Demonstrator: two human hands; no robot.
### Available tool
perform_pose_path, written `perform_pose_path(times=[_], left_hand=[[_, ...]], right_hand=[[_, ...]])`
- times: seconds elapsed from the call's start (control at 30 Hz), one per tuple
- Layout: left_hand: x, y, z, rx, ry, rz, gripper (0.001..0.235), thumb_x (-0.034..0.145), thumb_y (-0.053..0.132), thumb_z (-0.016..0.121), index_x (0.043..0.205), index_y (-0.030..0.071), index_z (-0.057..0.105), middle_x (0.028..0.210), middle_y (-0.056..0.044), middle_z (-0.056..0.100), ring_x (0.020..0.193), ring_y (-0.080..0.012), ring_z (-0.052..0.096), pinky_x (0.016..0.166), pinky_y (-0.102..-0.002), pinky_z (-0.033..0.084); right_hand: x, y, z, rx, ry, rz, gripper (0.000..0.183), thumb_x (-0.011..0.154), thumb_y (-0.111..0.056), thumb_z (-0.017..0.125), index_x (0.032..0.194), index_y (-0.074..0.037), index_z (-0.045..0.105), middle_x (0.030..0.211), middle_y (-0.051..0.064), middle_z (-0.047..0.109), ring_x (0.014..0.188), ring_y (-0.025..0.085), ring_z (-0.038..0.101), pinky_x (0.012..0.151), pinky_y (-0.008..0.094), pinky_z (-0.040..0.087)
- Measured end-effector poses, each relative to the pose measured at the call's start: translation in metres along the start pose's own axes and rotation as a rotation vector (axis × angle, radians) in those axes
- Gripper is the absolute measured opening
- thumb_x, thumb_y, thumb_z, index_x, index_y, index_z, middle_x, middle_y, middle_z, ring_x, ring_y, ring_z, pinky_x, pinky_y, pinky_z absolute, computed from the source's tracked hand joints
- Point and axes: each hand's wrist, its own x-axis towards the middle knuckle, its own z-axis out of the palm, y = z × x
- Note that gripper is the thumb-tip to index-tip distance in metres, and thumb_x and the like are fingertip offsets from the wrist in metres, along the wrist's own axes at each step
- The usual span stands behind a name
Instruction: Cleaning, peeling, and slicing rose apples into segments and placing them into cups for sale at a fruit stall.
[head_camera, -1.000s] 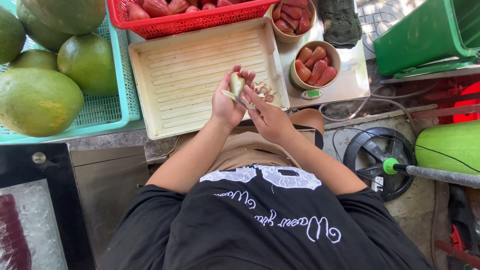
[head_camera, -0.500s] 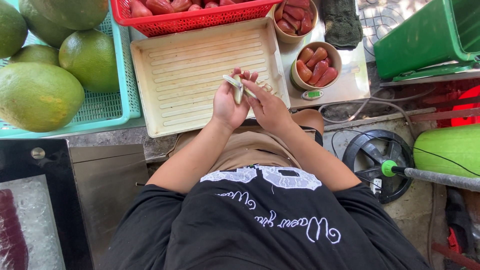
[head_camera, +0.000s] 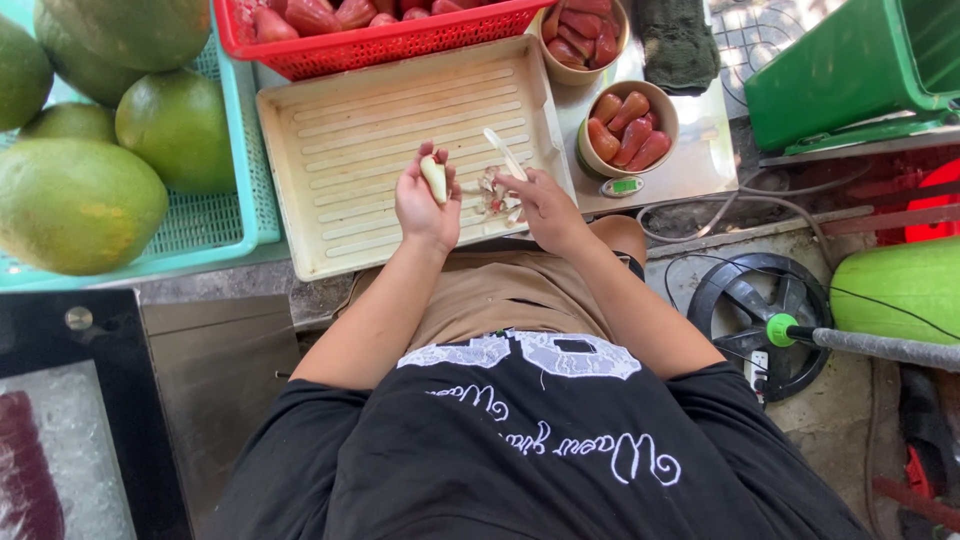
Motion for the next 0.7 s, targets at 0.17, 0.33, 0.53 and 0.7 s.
perform_pose_path(times=[0.17, 0.33, 0.53, 0.7], left_hand=[[-0.030, -0.021, 0.047, 0.227, -0.167, 0.070, 0.049, 0.114, 0.036, 0.030, 0.150, 0.005, 0.046, 0.132, -0.009, 0.055, 0.117, -0.0171, 0.053, 0.102, -0.031, 0.041], [-0.058, -0.026, 0.085, 0.562, -0.298, 0.039, 0.059, 0.114, 0.036, 0.023, 0.162, 0.002, 0.025, 0.151, -0.011, 0.041, 0.130, -0.0184, 0.046, 0.106, -0.032, 0.039], [-0.054, -0.030, 0.072, 0.972, -0.458, 0.203, 0.059, 0.115, 0.028, 0.028, 0.165, 0.000, 0.016, 0.168, -0.012, 0.025, 0.144, -0.0225, 0.039, 0.115, -0.035, 0.033], [-0.051, -0.029, 0.074, 0.778, -0.235, -0.121, 0.071, 0.108, 0.051, 0.033, 0.159, 0.002, 0.030, 0.157, -0.013, 0.043, 0.146, -0.0241, 0.040, 0.117, -0.038, 0.034]], right_hand=[[0.014, -0.067, -0.014, 0.245, 0.138, 0.195, 0.069, 0.092, -0.013, 0.073, 0.151, -0.007, 0.038, 0.109, 0.011, 0.071, 0.102, 0.016, 0.066, 0.090, 0.028, 0.052], [0.015, -0.052, -0.031, 0.268, 0.120, 0.426, 0.054, 0.085, -0.025, 0.081, 0.130, -0.003, 0.061, 0.102, 0.006, 0.077, 0.088, 0.012, 0.071, 0.077, 0.029, 0.056], [0.003, 0.092, -0.098, 0.099, 0.331, 0.390, 0.036, 0.092, -0.020, 0.080, 0.119, 0.000, 0.071, 0.109, 0.008, 0.075, 0.098, 0.013, 0.070, 0.085, 0.029, 0.057], [0.004, 0.140, -0.192, -0.200, 0.337, 0.586, 0.023, 0.093, -0.017, 0.074, 0.112, -0.004, 0.075, 0.098, 0.008, 0.077, 0.087, 0.016, 0.073, 0.079, 0.031, 0.056]])
